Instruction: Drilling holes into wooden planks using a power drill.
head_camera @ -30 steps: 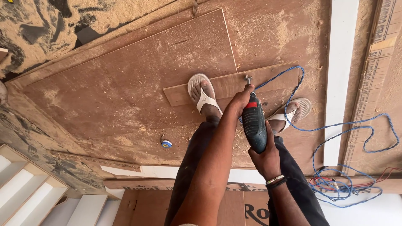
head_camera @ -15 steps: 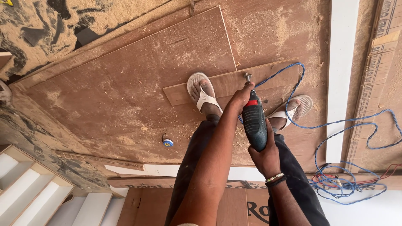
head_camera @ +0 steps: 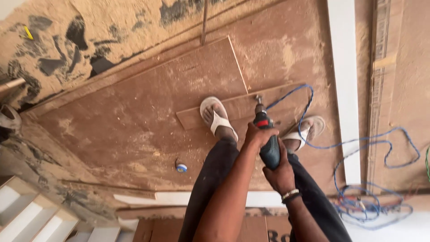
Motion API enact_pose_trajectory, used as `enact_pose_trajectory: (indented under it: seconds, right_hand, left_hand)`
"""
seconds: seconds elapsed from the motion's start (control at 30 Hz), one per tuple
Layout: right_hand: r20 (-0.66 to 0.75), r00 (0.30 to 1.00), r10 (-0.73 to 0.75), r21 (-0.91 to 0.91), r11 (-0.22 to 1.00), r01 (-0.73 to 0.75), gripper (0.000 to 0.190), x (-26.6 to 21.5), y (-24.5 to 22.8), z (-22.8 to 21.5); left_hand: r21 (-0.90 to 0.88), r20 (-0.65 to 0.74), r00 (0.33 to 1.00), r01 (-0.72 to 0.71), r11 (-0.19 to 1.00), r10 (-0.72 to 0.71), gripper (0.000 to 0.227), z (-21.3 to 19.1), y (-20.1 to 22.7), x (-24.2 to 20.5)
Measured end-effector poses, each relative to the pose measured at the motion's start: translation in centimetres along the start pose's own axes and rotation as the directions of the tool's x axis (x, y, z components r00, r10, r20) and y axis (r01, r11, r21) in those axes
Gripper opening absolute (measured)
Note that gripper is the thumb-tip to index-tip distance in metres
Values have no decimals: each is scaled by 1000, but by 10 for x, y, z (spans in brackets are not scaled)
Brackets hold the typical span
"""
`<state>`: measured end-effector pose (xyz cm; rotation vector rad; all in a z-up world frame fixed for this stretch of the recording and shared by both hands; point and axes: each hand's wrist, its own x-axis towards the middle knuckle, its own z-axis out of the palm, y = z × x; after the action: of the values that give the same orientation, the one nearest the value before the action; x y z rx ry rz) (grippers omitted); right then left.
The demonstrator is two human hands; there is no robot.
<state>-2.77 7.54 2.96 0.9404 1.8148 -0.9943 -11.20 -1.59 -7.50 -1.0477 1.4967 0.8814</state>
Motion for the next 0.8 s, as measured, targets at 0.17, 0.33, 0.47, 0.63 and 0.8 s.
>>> enact_pose_trajectory:
  seconds: [0.17,0.33,0.47,0.63,0.8]
  right_hand:
    - [-19,1000,5,30,1000,-4,104,-11,-12,3]
    - [-22,999,41,-35,999,-41,103,-11,-17,1]
    - [13,999,50,-62,997,-49,109,-8,-23,-6]
    - [36,997,75,-157,985,-69,107,-3,-29,-20]
    - [64,993,101,-152,984,-91,109,-4,-33,-18]
  left_hand:
    - [40,-13,999,49,998,-48,93,-6,1,-9]
    - [17,16,994,109,994,-109,95,-8,4,-13]
    - [-32,52,989,140,990,-139,93,-8,0,-6]
    - [-121,70,992,115,986,-107,87,-3,5,-10]
    - [-142,53,993,110,984,-103,87,-6,0,0]
